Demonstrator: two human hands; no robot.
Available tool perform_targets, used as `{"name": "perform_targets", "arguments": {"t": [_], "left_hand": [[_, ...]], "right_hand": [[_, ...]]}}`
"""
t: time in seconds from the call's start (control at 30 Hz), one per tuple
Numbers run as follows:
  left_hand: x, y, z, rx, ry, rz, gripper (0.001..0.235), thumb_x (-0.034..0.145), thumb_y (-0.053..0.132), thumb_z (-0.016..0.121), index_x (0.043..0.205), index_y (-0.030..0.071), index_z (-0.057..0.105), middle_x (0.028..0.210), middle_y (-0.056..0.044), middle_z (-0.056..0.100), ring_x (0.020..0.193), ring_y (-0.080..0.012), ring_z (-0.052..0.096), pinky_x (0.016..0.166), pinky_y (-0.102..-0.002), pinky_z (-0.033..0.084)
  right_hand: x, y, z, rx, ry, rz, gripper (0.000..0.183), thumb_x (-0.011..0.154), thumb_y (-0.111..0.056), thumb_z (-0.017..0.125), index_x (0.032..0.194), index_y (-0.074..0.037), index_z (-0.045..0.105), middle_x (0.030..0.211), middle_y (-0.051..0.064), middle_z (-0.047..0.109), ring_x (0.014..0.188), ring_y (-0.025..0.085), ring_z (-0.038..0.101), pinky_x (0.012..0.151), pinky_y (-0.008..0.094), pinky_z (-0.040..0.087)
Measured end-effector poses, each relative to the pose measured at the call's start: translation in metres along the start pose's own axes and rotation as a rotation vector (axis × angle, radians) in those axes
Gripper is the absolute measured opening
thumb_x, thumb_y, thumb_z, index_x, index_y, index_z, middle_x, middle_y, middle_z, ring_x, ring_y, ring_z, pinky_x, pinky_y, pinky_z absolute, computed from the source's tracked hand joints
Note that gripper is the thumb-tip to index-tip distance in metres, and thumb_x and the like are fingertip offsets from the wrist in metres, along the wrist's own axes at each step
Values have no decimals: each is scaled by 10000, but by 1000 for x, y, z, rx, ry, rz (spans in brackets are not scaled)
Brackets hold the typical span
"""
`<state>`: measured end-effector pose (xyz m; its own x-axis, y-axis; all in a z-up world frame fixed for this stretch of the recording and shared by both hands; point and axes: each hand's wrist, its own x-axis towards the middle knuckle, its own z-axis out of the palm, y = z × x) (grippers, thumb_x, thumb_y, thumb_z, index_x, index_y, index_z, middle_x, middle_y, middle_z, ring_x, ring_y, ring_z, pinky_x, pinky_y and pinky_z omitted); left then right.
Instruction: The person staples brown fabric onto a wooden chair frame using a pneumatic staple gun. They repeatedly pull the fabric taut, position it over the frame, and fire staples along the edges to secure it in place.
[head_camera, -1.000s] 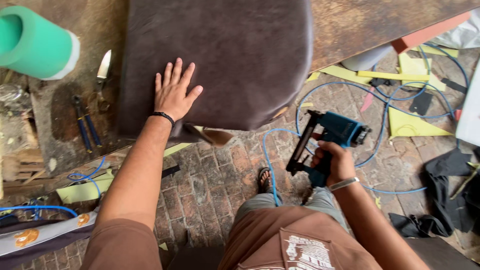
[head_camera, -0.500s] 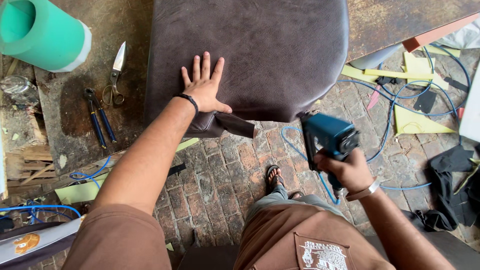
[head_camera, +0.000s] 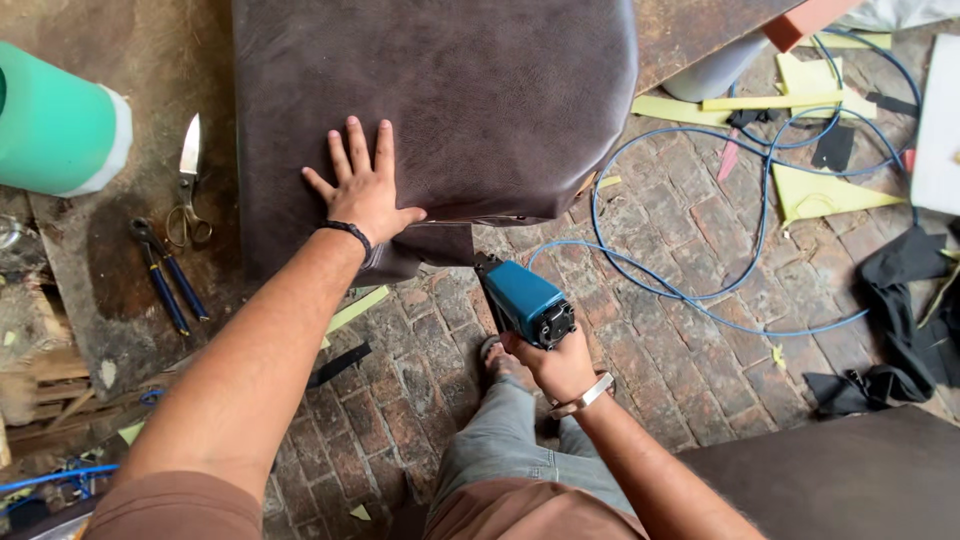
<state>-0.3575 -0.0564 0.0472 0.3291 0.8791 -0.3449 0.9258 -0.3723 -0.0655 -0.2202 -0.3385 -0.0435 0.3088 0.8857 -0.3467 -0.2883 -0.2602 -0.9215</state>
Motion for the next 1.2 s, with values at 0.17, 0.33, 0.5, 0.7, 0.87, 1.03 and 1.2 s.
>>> {"name": "perform_targets", "arguments": {"t": [0.17,0.33,0.5,0.7,0.87,1.03,1.2], "left_hand": [[2,-5,0,70,-42,70,1344,746,550,858,1637,210,-89,1680,-239,-167,1549,-492,-120,1110,-849,58],[8,-16,-2,164,-116,196,1354,773,553,837,1634,167,-134,1664,-293,-195,1499,-585,-141,1064,-874,61],[6,-35,2,120,-190,334,1302,775,548,831,1643,238,-88,1677,-254,-214,1510,-549,-209,1076,-845,-38],[9,-55,1,-99,-62,201,1307,716,606,852,1640,313,-24,1714,-178,-169,1563,-441,-190,1144,-790,-79],[9,-35,4,-87,-21,48,1375,688,598,870,1639,266,-65,1701,-195,-177,1549,-455,-182,1122,-816,-38],[3,-21,8,-28,16,42,1287,751,520,859,1648,305,-39,1706,-183,-155,1546,-494,-147,1112,-837,-7],[-2,-18,11,17,39,35,1230,772,469,852,1644,333,-5,1711,-164,-125,1542,-512,-101,1098,-852,33]], "right_hand": [[3,-3,36,54,152,-8,185,773,-71,774,940,-21,709,754,23,705,637,109,634,559,292,506],[58,-6,64,-5,157,179,173,810,-119,771,802,40,703,663,71,663,557,160,602,516,335,478],[55,16,86,-233,-53,195,246,695,-184,823,878,-43,735,718,41,717,640,149,668,631,347,526],[21,58,120,-300,-181,200,305,721,-241,820,862,19,744,732,143,732,678,208,655,700,391,545],[10,53,105,-98,4,100,296,673,-158,822,919,-14,741,763,54,743,705,160,679,695,344,557],[33,40,93,213,162,0,393,652,-27,769,1036,-65,696,778,-7,716,692,137,671,629,299,557],[75,48,118,331,171,-13,133,751,13,733,879,8,694,710,44,672,578,134,609,520,304,478]]}}
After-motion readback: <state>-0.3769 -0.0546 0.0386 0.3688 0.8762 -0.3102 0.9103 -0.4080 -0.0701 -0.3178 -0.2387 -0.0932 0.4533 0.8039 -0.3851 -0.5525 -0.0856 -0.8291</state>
